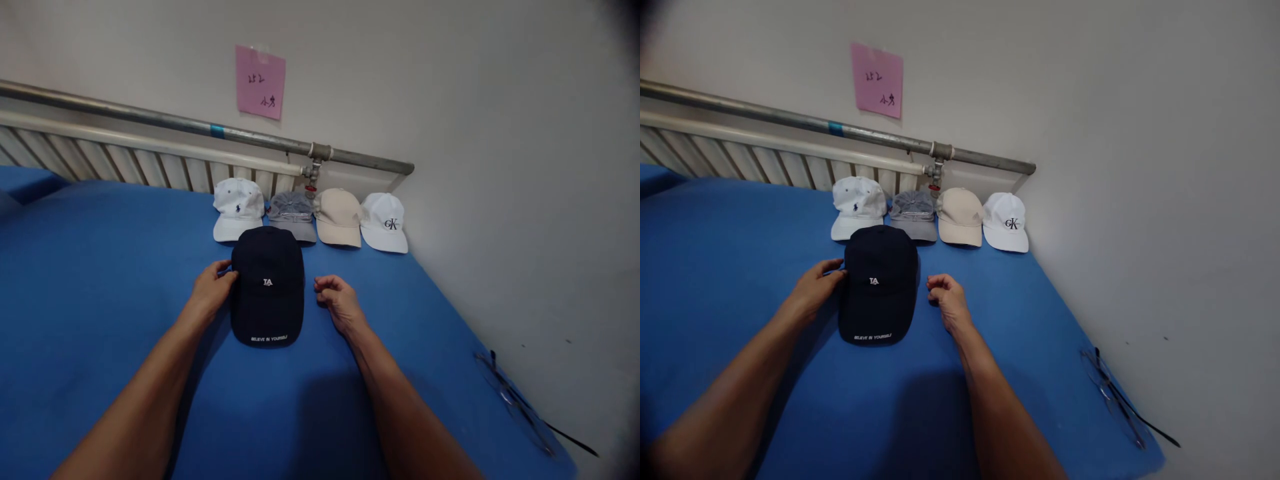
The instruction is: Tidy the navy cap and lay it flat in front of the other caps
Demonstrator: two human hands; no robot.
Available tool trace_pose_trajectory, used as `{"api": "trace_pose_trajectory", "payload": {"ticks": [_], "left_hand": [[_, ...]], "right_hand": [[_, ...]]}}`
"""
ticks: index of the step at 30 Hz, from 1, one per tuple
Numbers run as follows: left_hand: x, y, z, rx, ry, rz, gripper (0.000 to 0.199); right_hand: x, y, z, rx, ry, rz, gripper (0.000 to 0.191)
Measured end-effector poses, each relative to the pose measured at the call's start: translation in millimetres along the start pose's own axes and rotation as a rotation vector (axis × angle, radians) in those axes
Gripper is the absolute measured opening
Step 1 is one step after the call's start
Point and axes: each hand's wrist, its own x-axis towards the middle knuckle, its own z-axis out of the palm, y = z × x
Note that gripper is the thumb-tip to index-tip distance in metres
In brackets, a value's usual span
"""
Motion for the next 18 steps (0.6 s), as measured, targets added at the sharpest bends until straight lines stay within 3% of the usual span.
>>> {"api": "trace_pose_trajectory", "payload": {"ticks": [18], "left_hand": [[3.7, -5.7, 0.3, 0.051, -0.060, 0.001, 0.035]], "right_hand": [[0.0, 2.8, -1.2, -0.039, -0.037, -0.038, 0.017]]}}
